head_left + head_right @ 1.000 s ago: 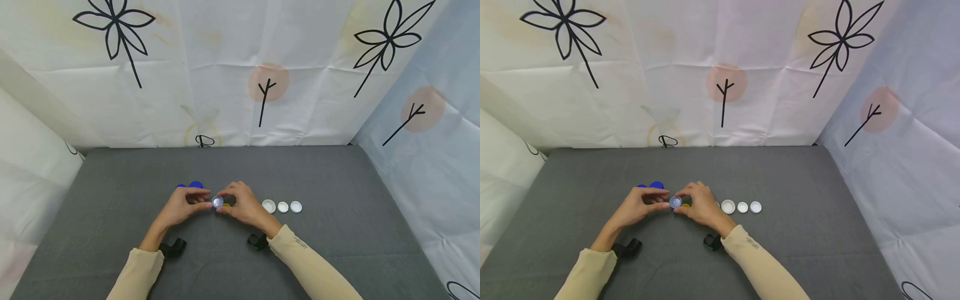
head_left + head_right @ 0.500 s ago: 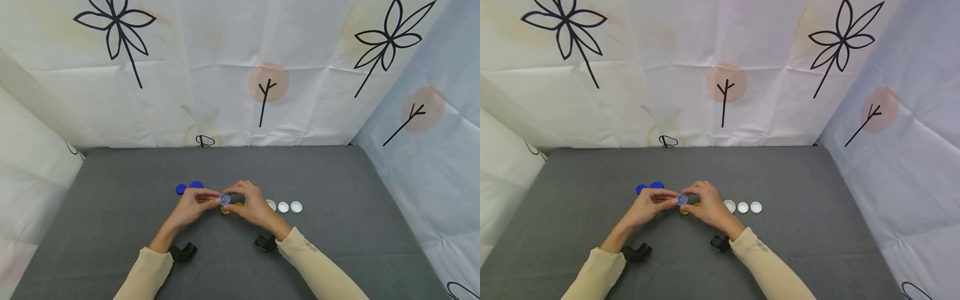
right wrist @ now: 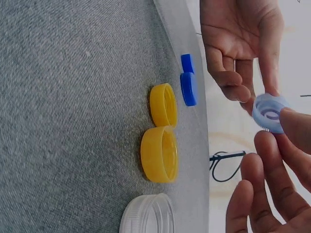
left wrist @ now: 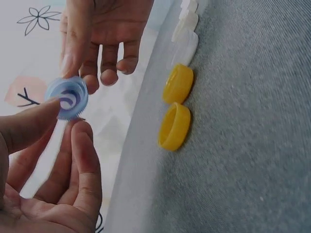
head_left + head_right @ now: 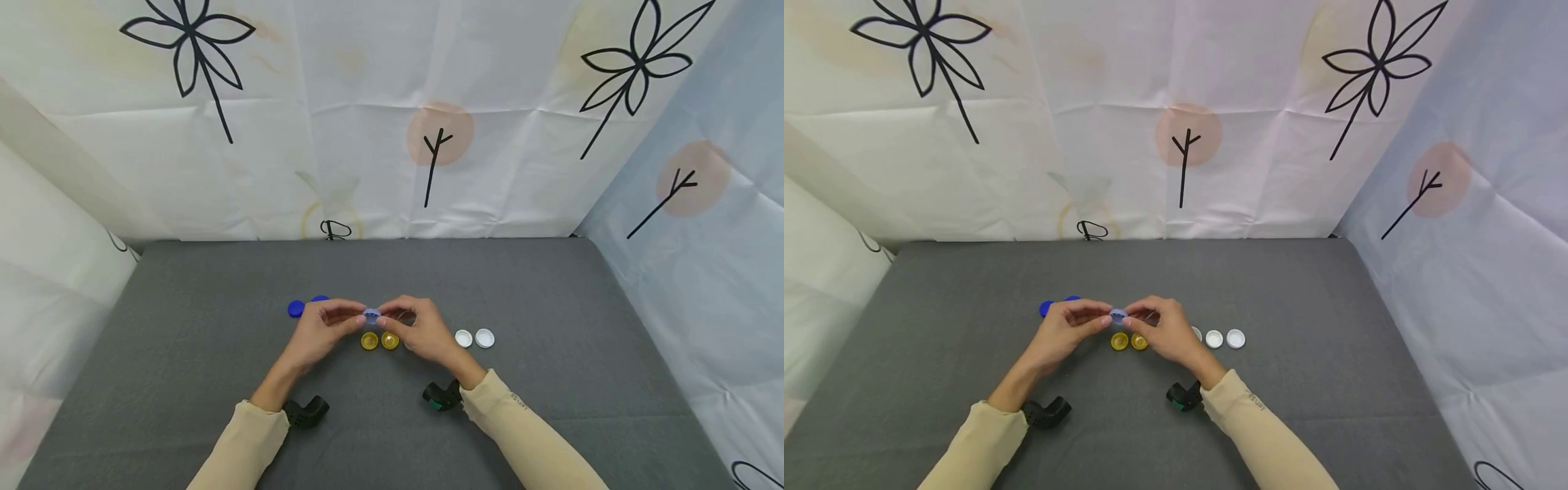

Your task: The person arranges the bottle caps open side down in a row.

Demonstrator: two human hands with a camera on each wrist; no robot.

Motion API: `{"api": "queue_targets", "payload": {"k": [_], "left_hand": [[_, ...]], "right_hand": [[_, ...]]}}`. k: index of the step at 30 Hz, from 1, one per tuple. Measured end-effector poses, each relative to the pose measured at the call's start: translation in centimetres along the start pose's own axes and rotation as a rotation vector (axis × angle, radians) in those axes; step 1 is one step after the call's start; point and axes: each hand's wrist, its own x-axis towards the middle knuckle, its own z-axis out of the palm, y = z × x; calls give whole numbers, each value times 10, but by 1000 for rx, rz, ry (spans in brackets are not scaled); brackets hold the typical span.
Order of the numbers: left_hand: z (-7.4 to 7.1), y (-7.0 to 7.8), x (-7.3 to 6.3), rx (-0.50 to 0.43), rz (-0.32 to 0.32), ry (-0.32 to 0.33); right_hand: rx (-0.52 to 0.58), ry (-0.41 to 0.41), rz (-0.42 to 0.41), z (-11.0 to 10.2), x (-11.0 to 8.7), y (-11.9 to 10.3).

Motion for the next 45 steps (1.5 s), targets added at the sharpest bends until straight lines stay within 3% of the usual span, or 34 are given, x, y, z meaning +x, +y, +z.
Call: {"api": "queue_targets", "payload": {"k": [9, 13, 17, 23, 27, 30, 38, 45], "left_hand": [[9, 9, 5, -42, -116, -42], [10, 12, 4, -64, -105, -49], [11, 11, 4, -73, -45, -87], [9, 10, 5, 153, 90, -119], [6, 12, 6, 284, 126, -112], [0, 10, 8, 382, 140, -71], [-22, -6, 21, 641, 192, 135], [-31, -15, 29, 795, 173, 164]], "right_hand": [[-33, 72, -104, -3, -4, -3], [-39, 36, -72, -7, -6, -4], [-34, -9, -23, -10, -7, -1], [-6, -15, -11, -11, -8, 0], [-25, 5, -13, -9, -9, 0], [-43, 13, -12, -7, -9, 1], [-83, -18, -15, -5, -11, 3], [-170, -86, 10, -2, -11, 8]]}}
